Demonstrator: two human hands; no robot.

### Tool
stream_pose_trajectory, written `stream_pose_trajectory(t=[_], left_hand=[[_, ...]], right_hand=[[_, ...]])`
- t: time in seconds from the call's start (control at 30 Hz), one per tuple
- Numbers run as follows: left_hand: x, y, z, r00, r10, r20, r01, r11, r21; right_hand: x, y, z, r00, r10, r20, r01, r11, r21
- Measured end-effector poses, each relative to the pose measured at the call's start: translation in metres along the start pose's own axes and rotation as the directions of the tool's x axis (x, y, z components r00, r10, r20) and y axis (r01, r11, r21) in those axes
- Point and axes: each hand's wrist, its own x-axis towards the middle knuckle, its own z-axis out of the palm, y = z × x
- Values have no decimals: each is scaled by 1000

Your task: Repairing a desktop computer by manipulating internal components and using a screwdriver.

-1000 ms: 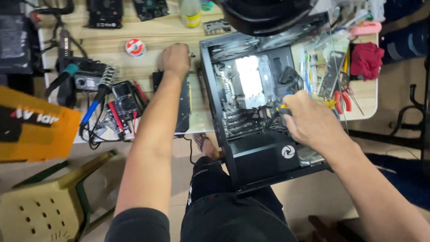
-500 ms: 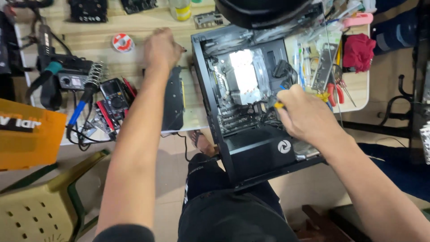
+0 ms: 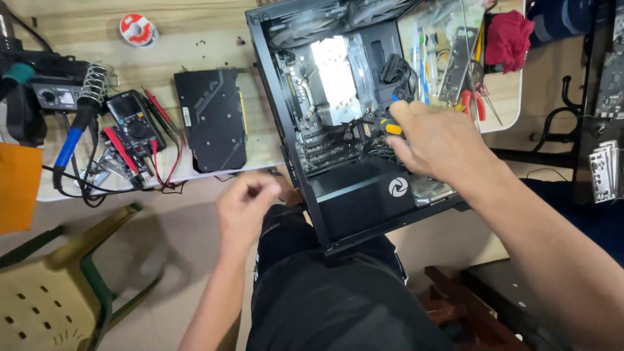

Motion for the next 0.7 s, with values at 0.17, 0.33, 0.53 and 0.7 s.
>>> stream_pose_trajectory(t=[0.17, 0.33, 0.53, 0.7], left_hand=[[-43, -7, 6, 991, -136, -1, 122, 896, -427], [-59, -13, 2, 988, -148, -31, 119, 885, -450], [-64, 10, 5, 994, -50, -93, -2, 871, -492], [-81, 52, 32, 991, -27, -130, -43, 861, -507]], right_hand=[[-2, 8, 4, 989, -108, -106, 102, 993, -54], [-2, 14, 14, 989, -21, -143, 32, 996, 79], [4, 19, 11, 986, -59, -156, 85, 982, 166], [-1, 30, 16, 981, -65, -183, 108, 965, 239]])
